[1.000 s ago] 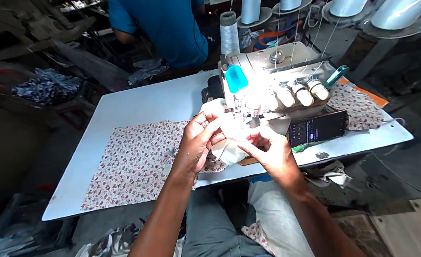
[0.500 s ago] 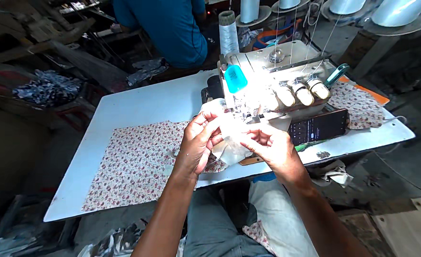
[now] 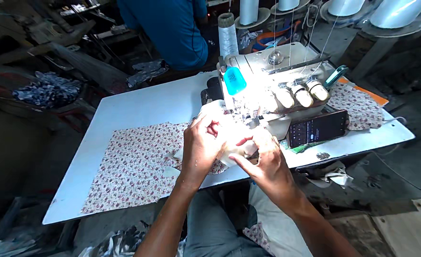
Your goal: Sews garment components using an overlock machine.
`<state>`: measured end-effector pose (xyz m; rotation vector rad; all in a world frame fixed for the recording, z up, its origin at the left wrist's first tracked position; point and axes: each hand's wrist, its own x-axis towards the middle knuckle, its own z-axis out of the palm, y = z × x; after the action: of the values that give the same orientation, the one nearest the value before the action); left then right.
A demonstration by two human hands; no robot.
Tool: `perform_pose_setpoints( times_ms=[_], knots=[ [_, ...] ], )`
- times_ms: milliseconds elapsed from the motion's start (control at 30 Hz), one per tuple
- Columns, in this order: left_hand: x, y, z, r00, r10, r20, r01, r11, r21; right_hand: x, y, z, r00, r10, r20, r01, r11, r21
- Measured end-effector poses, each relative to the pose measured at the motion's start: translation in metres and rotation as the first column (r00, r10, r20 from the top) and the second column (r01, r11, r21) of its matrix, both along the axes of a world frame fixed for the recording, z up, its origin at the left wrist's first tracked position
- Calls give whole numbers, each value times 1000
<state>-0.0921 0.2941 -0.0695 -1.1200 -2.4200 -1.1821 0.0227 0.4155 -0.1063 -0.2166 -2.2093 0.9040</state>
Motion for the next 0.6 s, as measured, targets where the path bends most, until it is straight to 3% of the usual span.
perform_pose_setpoints(
  times_ms=[67, 133, 200, 367, 600],
  knots=[
    [0, 0, 8, 998, -49, 38, 50, 998, -48, -7, -1, -3, 990, -136, -32, 139, 975, 175],
    [-5, -4, 20, 958, -133, 253, 150, 988, -47, -11, 1, -3, 972, -231, -47, 236, 947, 218],
    [-16, -9, 27, 910, -183, 371, 209, 977, -31, -10, 3, -3, 964, -263, -46, 267, 950, 162],
    [-49, 9, 26, 837, -5, 547, 87, 989, -123, -9, 0, -4, 972, -221, -81, 217, 975, -54],
    [-64, 44, 20, 777, 15, 629, 120, 978, -171, -10, -16, -5, 986, -160, -53, 151, 977, -153]
  ],
)
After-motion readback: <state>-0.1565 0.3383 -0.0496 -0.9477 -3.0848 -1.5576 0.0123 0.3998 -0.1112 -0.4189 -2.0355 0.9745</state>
